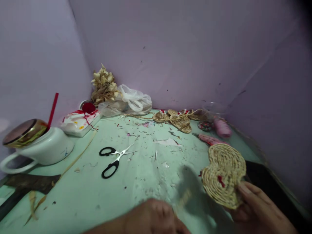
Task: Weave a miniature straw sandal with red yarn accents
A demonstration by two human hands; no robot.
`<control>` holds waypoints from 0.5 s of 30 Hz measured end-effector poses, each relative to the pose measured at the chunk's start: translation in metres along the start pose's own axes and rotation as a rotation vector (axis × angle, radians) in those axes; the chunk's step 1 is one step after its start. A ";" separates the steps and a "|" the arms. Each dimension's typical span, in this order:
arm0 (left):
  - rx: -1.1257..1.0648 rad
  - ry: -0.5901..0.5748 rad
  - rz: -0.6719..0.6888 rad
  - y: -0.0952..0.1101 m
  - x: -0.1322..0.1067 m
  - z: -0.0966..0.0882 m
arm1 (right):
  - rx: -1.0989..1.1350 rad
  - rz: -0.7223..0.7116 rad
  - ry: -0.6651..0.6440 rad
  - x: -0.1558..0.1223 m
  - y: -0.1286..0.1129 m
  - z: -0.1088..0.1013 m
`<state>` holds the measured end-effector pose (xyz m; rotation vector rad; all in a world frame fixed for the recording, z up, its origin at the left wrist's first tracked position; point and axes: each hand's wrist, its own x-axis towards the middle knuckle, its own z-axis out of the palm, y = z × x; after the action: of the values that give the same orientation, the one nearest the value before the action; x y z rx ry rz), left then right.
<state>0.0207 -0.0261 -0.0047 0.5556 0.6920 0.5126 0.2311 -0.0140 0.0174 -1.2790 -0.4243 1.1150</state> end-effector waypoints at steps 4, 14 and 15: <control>-0.064 0.190 0.260 0.064 0.016 -0.019 | 0.101 -0.054 0.008 -0.013 -0.007 0.021; 0.056 0.198 0.437 0.063 0.037 0.030 | 0.117 -0.227 0.035 -0.014 -0.016 0.023; 0.068 0.127 0.309 0.051 0.046 0.041 | 0.117 -0.229 0.039 -0.014 -0.015 0.024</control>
<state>0.0668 0.0271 0.0330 0.7028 0.7505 0.8201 0.2125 -0.0115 0.0424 -1.1181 -0.4572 0.9073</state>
